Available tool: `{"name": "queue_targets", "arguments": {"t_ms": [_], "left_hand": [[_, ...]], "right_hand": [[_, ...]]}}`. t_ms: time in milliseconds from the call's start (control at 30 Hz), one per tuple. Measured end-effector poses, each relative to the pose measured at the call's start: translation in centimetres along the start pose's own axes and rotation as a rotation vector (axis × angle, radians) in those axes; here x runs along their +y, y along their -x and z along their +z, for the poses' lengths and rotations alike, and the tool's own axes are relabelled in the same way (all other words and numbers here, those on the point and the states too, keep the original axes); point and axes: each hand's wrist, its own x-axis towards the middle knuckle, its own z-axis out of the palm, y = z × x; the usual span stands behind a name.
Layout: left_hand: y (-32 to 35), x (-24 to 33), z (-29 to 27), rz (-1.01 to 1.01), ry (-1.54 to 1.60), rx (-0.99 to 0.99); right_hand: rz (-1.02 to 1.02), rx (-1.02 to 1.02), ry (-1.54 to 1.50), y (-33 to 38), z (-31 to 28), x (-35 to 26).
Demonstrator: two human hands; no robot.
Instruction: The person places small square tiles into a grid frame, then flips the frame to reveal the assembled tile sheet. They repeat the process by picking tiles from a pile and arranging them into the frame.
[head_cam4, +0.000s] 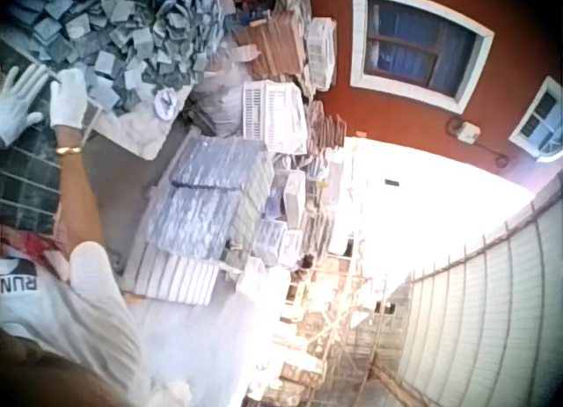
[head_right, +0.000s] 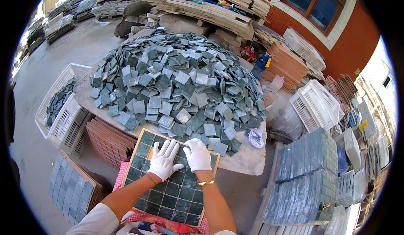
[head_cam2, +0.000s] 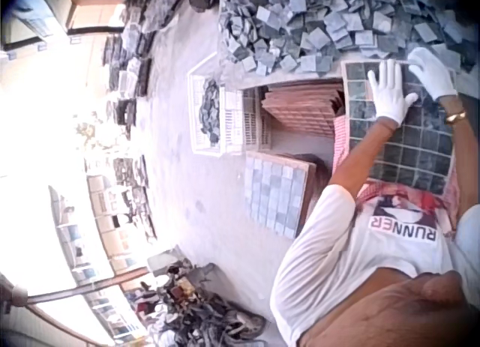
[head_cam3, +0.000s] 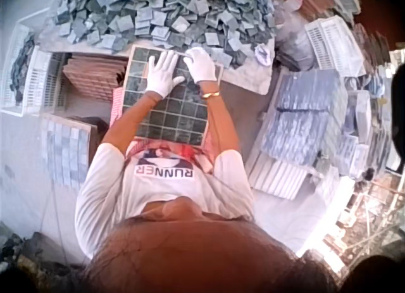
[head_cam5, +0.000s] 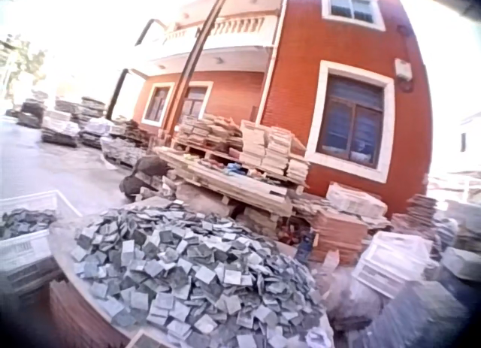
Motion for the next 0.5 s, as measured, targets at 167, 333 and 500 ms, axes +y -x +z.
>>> {"name": "queue_targets", "arguments": {"t_ms": [167,333,500], "left_hand": [[6.8,2.2,-1.4,-0.036,-0.026,-0.091],[7.3,1.9,-1.5,-0.016,0.037,-0.085],[5.1,1.2,-0.9,-0.010,0.121,-0.036]], "right_hand": [[-0.077,-0.092,0.294,-5.0,3.0,0.1],[-0.131,-0.218,0.437,-6.4,3.3,0.7],[-0.255,0.142,0.184,-4.2,2.8,-0.7]]}}
